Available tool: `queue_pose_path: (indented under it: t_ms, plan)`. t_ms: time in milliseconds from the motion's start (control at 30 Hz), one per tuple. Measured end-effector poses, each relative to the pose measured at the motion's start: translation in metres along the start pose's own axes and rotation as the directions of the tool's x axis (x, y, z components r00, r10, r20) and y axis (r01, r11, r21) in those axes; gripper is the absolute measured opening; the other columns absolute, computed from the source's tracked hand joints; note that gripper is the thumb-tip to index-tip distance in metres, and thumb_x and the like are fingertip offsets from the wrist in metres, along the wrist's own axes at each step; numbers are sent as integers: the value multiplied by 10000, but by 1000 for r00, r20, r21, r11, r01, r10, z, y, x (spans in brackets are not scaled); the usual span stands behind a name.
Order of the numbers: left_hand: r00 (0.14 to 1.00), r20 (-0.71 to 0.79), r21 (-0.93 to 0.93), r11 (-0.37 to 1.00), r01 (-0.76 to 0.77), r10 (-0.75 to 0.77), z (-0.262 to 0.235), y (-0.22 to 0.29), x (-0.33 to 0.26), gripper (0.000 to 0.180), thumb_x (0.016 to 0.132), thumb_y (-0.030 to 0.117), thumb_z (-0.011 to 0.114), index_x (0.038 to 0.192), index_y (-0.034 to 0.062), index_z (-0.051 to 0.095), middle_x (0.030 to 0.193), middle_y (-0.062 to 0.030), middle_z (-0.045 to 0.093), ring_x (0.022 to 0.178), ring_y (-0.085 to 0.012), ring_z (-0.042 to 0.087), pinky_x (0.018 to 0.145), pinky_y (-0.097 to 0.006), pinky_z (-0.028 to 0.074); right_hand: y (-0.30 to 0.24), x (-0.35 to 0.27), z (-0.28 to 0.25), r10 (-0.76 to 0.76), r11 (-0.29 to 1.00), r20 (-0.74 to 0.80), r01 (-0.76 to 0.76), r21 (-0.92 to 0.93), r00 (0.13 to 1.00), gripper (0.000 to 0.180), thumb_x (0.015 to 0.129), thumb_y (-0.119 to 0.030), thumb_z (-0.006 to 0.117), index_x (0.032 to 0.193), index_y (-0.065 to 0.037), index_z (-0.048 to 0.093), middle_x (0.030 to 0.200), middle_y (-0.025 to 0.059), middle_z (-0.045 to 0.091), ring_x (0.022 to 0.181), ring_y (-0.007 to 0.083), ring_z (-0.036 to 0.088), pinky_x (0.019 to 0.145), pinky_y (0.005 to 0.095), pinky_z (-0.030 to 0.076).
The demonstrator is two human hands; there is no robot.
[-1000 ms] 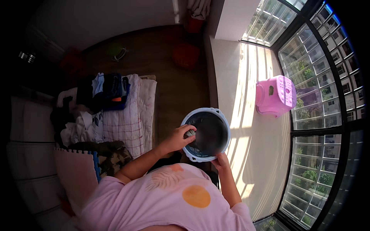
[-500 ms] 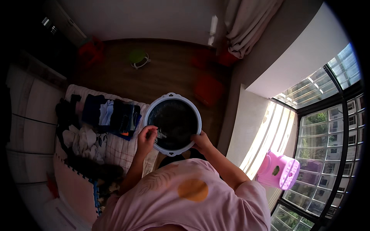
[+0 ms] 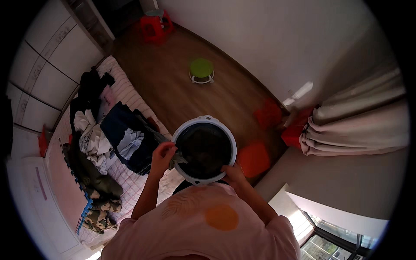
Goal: The person wipes the metal window frame on a balcony with a cloth. They then rinse the cloth in a bucket of water and carry the bucket into an adjacent room.
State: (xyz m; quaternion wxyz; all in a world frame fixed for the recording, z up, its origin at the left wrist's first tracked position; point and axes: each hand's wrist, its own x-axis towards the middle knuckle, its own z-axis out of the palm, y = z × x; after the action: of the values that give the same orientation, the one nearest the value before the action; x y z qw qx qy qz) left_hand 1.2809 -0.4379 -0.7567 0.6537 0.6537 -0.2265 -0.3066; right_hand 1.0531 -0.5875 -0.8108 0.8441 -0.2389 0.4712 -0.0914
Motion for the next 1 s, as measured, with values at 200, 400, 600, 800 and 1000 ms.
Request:
queue_pose_path:
  t_ms: [200, 400, 600, 800, 1000]
  plan:
    - [995, -51, 225, 972, -72, 86, 17, 13, 104, 179, 821, 72, 616, 988, 13, 591, 814, -43, 598, 711, -97, 585, 627, -215, 462, -119, 66, 59, 29, 985, 92, -13, -172, 995, 474, 681, 80, 468, 1153, 36, 439, 1051, 187, 541, 915, 340, 581, 765, 438, 523]
    - [909, -416, 56, 997, 49, -21, -10, 3, 184, 178, 815, 75, 617, 974, 6, 577, 785, -42, 582, 653, -62, 552, 591, -206, 444, -216, 177, 106, 237, 874, 94, -170, -455, 967, 551, 665, 118, 456, 1192, -45, 442, 1108, 145, 520, 993, 350, 543, 780, 500, 511]
    - [781, -622, 162, 967, 196, -54, -13, 42, 230, 216, 803, 89, 634, 973, -11, 545, 764, -18, 572, 630, -51, 555, 577, -195, 435, -287, 285, 190, 309, 821, 224, -140, -554, 924, 486, 669, 106, 462, 1140, -16, 454, 1044, 147, 535, 937, 328, 563, 737, 494, 518]
    - [595, -749, -29, 912, 410, -292, -42, 37, 295, 516, 812, 215, 654, 1218, -4, 425, 960, -97, 605, 794, -109, 596, 672, -227, 463, -325, 364, 289, 439, 756, 266, -193, -626, 858, 502, 670, 93, 472, 1160, -8, 433, 1079, 154, 518, 947, 337, 561, 749, 504, 513]
    - [686, -544, -358, 873, 332, -484, -102, 20, 389, 869, 800, 415, 638, 1394, -12, 170, 1161, -197, 550, 1054, -214, 528, 863, -315, 421, -356, 412, 405, 458, 748, 263, -208, -630, 849, 525, 674, 104, 465, 1180, -23, 408, 1111, 159, 501, 977, 357, 548, 785, 532, 504]
